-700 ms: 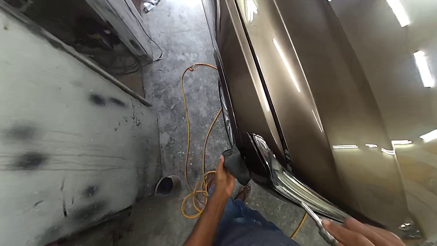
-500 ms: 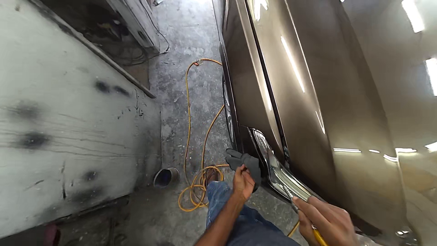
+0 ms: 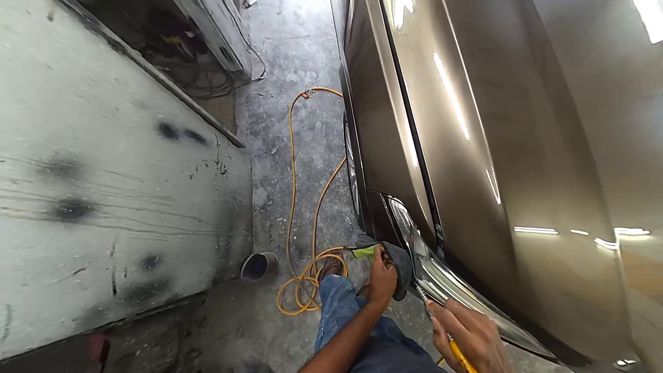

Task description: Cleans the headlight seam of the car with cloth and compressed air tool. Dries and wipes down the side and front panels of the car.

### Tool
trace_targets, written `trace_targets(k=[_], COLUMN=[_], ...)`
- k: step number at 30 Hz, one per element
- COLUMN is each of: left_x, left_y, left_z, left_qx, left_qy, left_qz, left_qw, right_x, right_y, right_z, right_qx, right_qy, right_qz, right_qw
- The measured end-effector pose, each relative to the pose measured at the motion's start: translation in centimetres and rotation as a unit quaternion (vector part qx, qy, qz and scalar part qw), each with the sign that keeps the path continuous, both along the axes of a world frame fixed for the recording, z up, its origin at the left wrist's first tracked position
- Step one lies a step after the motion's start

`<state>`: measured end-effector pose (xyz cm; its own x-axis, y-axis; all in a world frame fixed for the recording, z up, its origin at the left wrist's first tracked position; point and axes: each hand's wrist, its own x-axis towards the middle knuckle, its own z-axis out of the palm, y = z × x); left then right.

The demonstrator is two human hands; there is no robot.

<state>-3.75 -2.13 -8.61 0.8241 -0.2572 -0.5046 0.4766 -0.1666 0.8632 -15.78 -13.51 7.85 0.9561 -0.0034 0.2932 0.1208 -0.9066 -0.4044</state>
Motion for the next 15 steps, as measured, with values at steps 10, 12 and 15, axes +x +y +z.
trace_targets(k=[10,12,15], left_x=[5.4,7.2,9.5], left_y=[0.9,1.0,0.9], left_z=[0.8,1.0,0.9], left_qx=[0.095,0.079,0.054], left_qy=[-0.165,-0.168,-0.162], left_qz=[-0.149,-0.148,-0.137], left_qw=[0.970,0.972,0.976], right_x=[4.0,5.0,6.6], right_y=[2.5,3.0,3.7], right_z=[0.8,0.8,0.9], right_qx=[0.007,0.007,0.008], right_qy=[0.026,0.031,0.040], right_qz=[-0.026,-0.029,-0.032], right_qw=[0.999,0.999,0.999])
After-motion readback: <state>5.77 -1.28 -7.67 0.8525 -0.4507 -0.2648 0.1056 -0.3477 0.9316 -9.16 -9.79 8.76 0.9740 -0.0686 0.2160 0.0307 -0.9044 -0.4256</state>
